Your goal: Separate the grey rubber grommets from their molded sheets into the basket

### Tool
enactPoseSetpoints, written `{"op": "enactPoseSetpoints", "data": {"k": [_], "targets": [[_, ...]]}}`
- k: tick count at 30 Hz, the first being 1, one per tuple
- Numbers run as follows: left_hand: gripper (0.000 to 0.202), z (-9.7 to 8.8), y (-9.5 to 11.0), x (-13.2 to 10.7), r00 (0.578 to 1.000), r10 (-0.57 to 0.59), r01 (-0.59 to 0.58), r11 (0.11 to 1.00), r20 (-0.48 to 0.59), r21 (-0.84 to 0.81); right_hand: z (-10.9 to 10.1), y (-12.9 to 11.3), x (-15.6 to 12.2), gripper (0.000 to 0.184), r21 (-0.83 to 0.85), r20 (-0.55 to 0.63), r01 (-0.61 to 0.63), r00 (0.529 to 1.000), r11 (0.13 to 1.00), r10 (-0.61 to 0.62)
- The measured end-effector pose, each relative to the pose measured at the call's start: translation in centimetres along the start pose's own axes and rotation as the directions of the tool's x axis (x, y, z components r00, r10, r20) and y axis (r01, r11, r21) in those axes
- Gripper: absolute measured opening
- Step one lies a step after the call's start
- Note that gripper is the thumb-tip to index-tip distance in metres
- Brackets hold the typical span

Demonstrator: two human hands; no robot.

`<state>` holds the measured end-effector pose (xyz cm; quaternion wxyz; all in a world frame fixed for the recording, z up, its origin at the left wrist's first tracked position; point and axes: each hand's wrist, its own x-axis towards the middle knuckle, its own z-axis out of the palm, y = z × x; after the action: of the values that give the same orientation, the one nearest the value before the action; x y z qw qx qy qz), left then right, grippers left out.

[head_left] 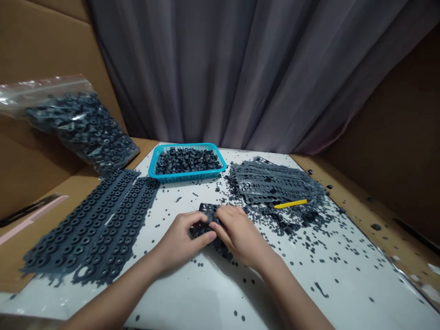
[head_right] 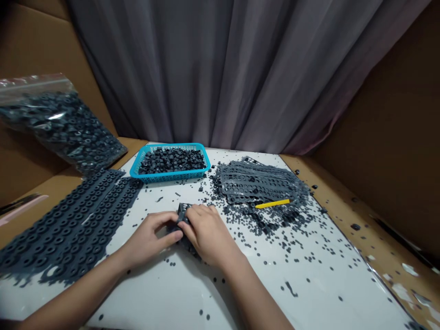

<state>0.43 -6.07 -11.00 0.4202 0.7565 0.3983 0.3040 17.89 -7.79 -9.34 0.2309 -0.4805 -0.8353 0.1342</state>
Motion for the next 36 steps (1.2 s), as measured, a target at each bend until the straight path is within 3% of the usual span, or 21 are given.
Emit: {"op": "enactPoseSetpoints", "data": {"k": [2,4,5,7,9,10,12,14,16,19,21,24,26,28,32,36], "targets": [[0.026,0.0,-0.1,0.1,0.998,-0.019,0.022,0.998,0.06,-0.056,0.2,0.1,0.0,0.022,0.147,-0.017,-0.009,1.0,0.989,0.012],[0.031,0.0,-0.3,0.1,0.996,-0.011,0.027,0.985,0.088,-0.172,0.6,0.1,0.1,0.026,0.386,-0.02,-0.043,0.998,0.921,0.055],[0.033,0.1,-0.4,0.1,0.996,-0.007,0.03,0.968,0.093,-0.247,0.9,0.1,0.2,0.029,0.533,0.003,-0.064,0.997,0.844,0.074],[0.034,0.4,-0.7,0.0,0.995,-0.018,0.056,0.911,0.095,-0.409,1.5,-0.1,0.4,0.034,0.791,0.08,-0.126,0.992,0.599,0.102],[0.035,0.7,-1.0,-0.1,0.993,-0.056,0.105,0.827,0.105,-0.552,2.2,-0.3,0.7,0.038,0.92,0.146,-0.179,0.982,0.349,0.118],[0.035,0.8,-1.2,-0.1,0.991,-0.082,0.13,0.785,0.106,-0.606,2.4,-0.4,0.8,0.039,0.943,0.161,-0.192,0.978,0.27,0.133],[0.034,0.9,-1.4,-0.2,0.984,-0.157,0.168,0.701,0.079,-0.693,2.5,-0.1,1.1,0.04,0.962,0.13,-0.168,0.975,0.216,0.178],[0.034,0.7,-1.6,-0.2,0.966,-0.257,0.192,0.618,0.035,-0.762,2.0,0.5,1.3,0.039,0.967,0.041,-0.097,0.971,0.235,0.234],[0.036,0.4,-1.7,-0.1,0.944,-0.328,0.185,0.594,-0.026,-0.783,1.3,1.2,1.3,0.036,0.962,-0.066,-0.018,0.954,0.273,0.294],[0.033,-0.1,-1.7,0.3,0.949,-0.294,0.139,0.721,-0.118,-0.679,0.3,1.6,1.0,0.033,0.937,-0.157,0.048,0.943,0.345,0.295],[0.03,-0.3,-1.5,0.4,0.955,-0.242,0.093,0.792,-0.17,-0.603,-0.1,1.3,0.6,0.032,0.879,-0.213,0.07,0.942,0.472,0.257],[0.027,-0.4,-0.9,0.2,0.978,-0.157,0.054,0.82,-0.134,-0.571,-0.5,0.5,0.0,0.027,0.638,-0.283,0.042,0.942,0.769,0.183],[0.023,-0.3,-0.3,0.0,0.993,-0.11,0.071,0.85,-0.044,-0.522,-0.6,0.1,-0.2,0.022,0.424,-0.265,0.022,0.959,0.905,0.1],[0.018,-0.1,0.1,-0.1,0.995,-0.091,0.094,0.897,0.026,-0.433,-0.5,0.1,-0.2,0.018,0.242,-0.206,0.016,0.978,0.97,0.035],[0.02,0.1,0.3,-0.1,0.998,-0.052,0.059,0.978,0.04,-0.2,-0.2,0.3,0.0,0.014,0.012,-0.082,-0.022,0.996,1.0,0.023],[0.024,0.1,0.2,-0.1,0.998,0.056,-0.058,0.997,0.032,0.056,0.0,0.1,0.1,0.016,-0.082,-0.012,-0.023,1.0,0.996,0.022]]}}
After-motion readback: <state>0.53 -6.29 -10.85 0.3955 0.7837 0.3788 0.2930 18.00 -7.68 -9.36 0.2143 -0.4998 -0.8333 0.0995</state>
